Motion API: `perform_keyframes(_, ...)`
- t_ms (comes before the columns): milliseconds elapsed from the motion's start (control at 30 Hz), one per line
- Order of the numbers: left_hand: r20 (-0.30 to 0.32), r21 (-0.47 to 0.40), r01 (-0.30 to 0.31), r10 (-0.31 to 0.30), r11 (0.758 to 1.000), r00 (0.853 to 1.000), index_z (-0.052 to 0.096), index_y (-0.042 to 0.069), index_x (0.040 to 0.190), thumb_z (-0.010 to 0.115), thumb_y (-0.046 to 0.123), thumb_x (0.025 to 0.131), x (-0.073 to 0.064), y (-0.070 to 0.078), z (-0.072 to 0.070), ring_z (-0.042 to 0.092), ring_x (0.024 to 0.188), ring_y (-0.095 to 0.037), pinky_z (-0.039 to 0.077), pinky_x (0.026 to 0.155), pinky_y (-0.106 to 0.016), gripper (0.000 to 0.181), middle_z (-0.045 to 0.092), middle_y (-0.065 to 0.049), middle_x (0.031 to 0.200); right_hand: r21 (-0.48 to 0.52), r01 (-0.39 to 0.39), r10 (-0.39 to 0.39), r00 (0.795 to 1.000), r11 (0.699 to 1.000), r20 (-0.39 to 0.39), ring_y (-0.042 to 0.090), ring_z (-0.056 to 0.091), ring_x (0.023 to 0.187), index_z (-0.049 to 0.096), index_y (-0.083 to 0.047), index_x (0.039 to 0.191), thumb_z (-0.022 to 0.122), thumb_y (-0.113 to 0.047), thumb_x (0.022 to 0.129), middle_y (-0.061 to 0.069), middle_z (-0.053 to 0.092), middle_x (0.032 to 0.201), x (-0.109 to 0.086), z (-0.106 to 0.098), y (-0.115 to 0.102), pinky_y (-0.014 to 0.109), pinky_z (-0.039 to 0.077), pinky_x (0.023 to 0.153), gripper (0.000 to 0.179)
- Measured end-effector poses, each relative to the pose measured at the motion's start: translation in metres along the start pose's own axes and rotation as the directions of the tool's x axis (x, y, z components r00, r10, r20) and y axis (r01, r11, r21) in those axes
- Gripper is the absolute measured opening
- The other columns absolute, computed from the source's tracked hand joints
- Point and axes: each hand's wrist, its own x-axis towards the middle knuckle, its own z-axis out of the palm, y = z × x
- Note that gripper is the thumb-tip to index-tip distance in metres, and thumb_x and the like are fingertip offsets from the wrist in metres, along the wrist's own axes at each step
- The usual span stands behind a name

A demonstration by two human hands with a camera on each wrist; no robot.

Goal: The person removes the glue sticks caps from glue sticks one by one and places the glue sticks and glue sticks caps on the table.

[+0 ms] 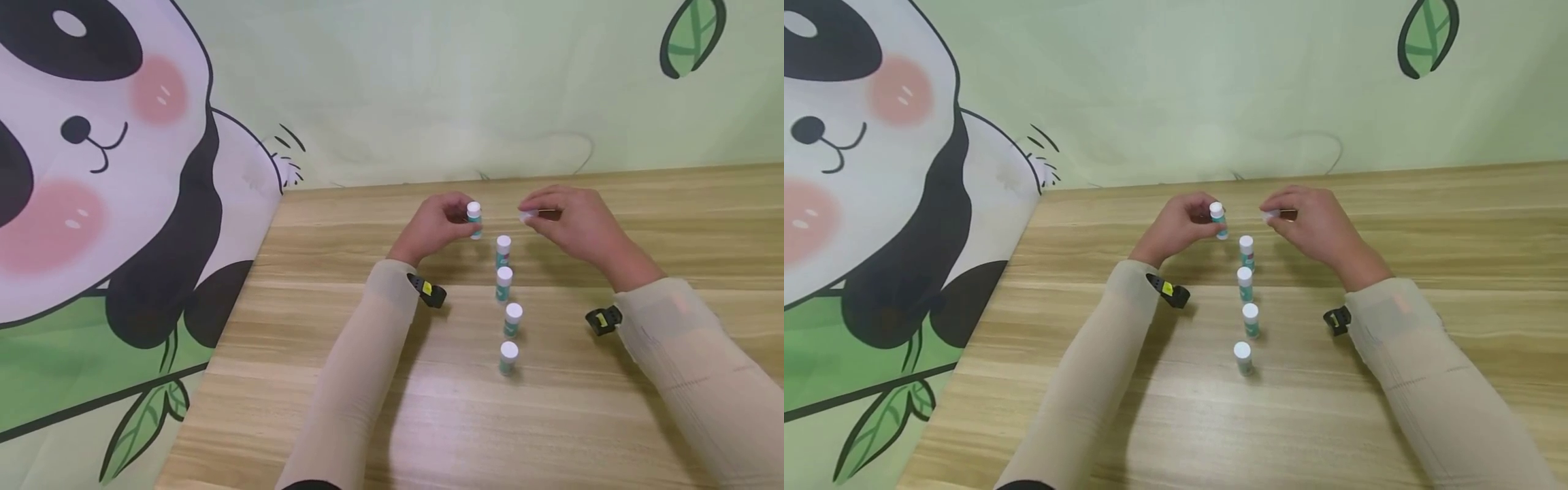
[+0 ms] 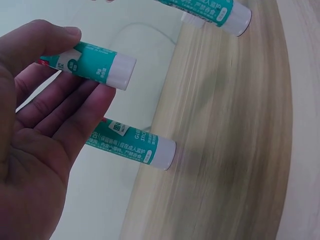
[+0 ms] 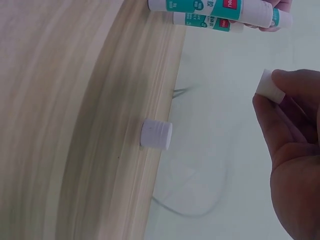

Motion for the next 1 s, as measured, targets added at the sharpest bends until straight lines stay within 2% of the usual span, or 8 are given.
perform_keyframes(467, 0.000, 0.003, 0.017, -0.017, 1.000, 1.000, 0.066, 0.012, 0.101, 0.076, 0.017, 0.084, -0.005, -0.004, -0.005, 0.064, 0.092, -0.014, 0.053, 0.080, -0.025, 0.020, 0.067, -0.002, 0.098, -0.036, -0.018, 0.020, 0.997, 0.999, 0.071, 0.033, 0.064, 0.105, 0.067, 0.001, 0.117, 0.059, -0.010, 0.091, 0.019, 0.064, 0.122, -0.006, 0.000, 0.010, 0.050, 0.051, 0.093, 0.029)
perform_keyframes(800, -0.010, 0.019, 0.050, -0.050, 0.999, 0.999, 0.066, 0.013, 0.100, 0.077, 0.019, 0.083, -0.007, -0.006, -0.006, 0.065, 0.092, -0.014, 0.053, 0.083, -0.026, 0.021, 0.068, -0.001, 0.099, -0.076, -0.025, 0.030, 0.997, 0.997, 0.070, 0.035, 0.063, 0.107, 0.069, -0.001, 0.114, 0.060, -0.008, 0.089, 0.019, 0.065, 0.121, -0.007, 0.000, 0.015, 0.051, 0.050, 0.093, 0.027)
perform_keyframes(1000, -0.010, 0.044, 0.063, -0.063, 0.997, 0.998, 0.066, 0.014, 0.101, 0.076, 0.019, 0.084, -0.007, -0.009, -0.006, 0.064, 0.095, -0.013, 0.053, 0.086, -0.027, 0.020, 0.068, 0.000, 0.100, -0.086, -0.052, 0.062, 0.992, 0.995, 0.114, 0.034, 0.061, 0.109, 0.068, -0.002, 0.115, 0.061, -0.008, 0.090, 0.018, 0.065, 0.123, -0.008, -0.001, 0.017, 0.053, 0.048, 0.095, 0.027)
